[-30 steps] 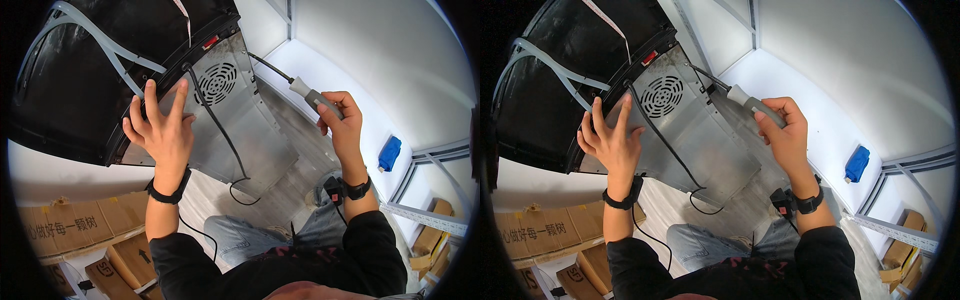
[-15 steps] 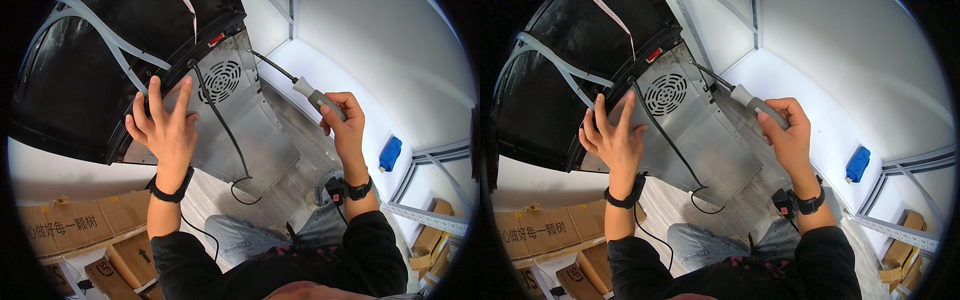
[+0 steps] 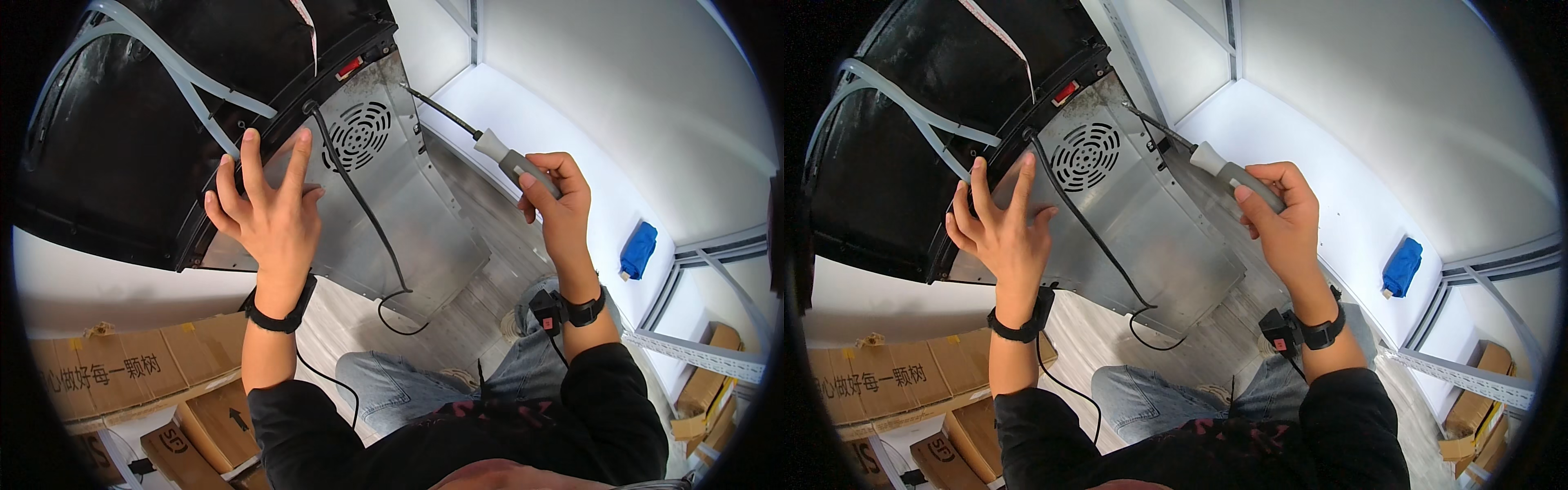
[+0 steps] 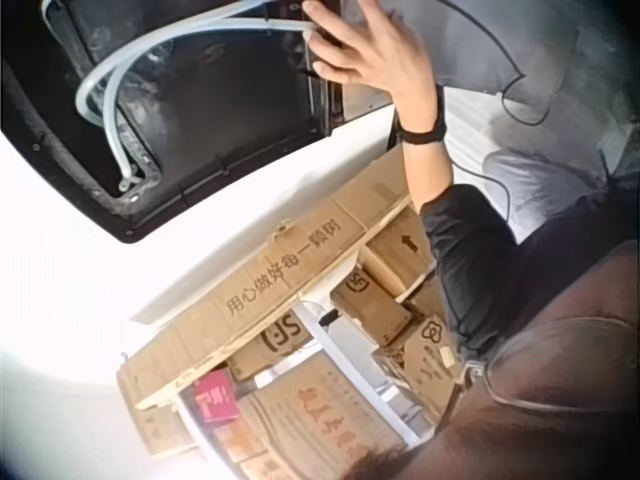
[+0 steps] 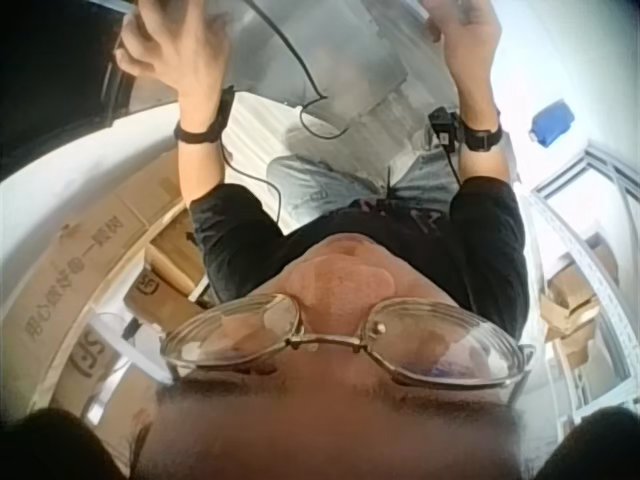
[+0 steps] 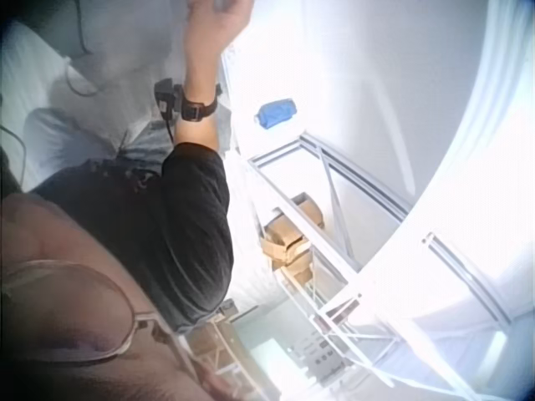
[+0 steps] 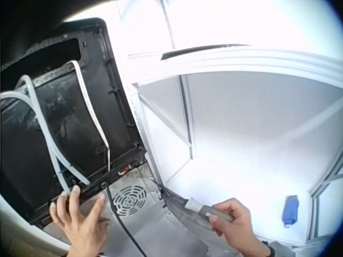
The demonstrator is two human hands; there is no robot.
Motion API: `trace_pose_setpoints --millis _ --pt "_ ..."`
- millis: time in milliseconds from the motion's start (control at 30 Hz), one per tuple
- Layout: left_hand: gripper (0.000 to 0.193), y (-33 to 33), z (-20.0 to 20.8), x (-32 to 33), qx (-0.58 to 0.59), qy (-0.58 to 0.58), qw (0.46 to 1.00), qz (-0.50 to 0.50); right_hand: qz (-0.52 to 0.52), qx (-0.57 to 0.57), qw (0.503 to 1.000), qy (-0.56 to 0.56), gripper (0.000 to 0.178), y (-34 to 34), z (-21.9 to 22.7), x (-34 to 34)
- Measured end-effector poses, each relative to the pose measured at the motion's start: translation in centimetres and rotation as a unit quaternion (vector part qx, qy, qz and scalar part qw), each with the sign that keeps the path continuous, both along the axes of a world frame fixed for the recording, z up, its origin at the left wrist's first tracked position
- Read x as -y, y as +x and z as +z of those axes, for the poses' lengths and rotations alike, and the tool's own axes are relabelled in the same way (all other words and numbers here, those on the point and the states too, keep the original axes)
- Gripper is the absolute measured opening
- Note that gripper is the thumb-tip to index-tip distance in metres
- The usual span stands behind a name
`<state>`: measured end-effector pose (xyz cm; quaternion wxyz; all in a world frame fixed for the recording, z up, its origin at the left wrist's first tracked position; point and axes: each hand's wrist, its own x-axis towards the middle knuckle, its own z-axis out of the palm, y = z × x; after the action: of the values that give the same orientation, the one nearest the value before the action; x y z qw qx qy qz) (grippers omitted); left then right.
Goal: The person wipes the interior of an electronic device with a blue cloth, then attaches a metal backplate using a screwdriver to secure screws.
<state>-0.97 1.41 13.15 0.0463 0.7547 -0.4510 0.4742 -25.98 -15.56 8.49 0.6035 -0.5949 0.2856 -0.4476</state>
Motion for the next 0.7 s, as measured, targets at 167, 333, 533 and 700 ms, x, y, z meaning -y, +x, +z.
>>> trace_pose_setpoints --millis 167,333,533,700 --pt "0.078 -0.02 -0.04 0.02 0.003 -0.003 1.0 0.0 0.006 0.002 1.0 -0.004 0.015 -0.03 -0.07 0.23" --pt "0.079 -0.01 -0.08 0.07 -0.001 -0.007 1.0 0.003 0.0 0.005 1.0 -0.005 0.015 0.1 0.21 0.12" --pt "0.08 -0.03 -0.05 0.0 0.002 -0.008 1.0 0.003 0.003 0.005 1.0 -0.004 0.015 -0.02 0.2 0.15" --pt "0.08 -0.16 -0.07 0.13 -0.003 -0.01 1.0 0.004 0.005 0.009 1.0 -0.002 0.015 0.01 0.06 0.3"
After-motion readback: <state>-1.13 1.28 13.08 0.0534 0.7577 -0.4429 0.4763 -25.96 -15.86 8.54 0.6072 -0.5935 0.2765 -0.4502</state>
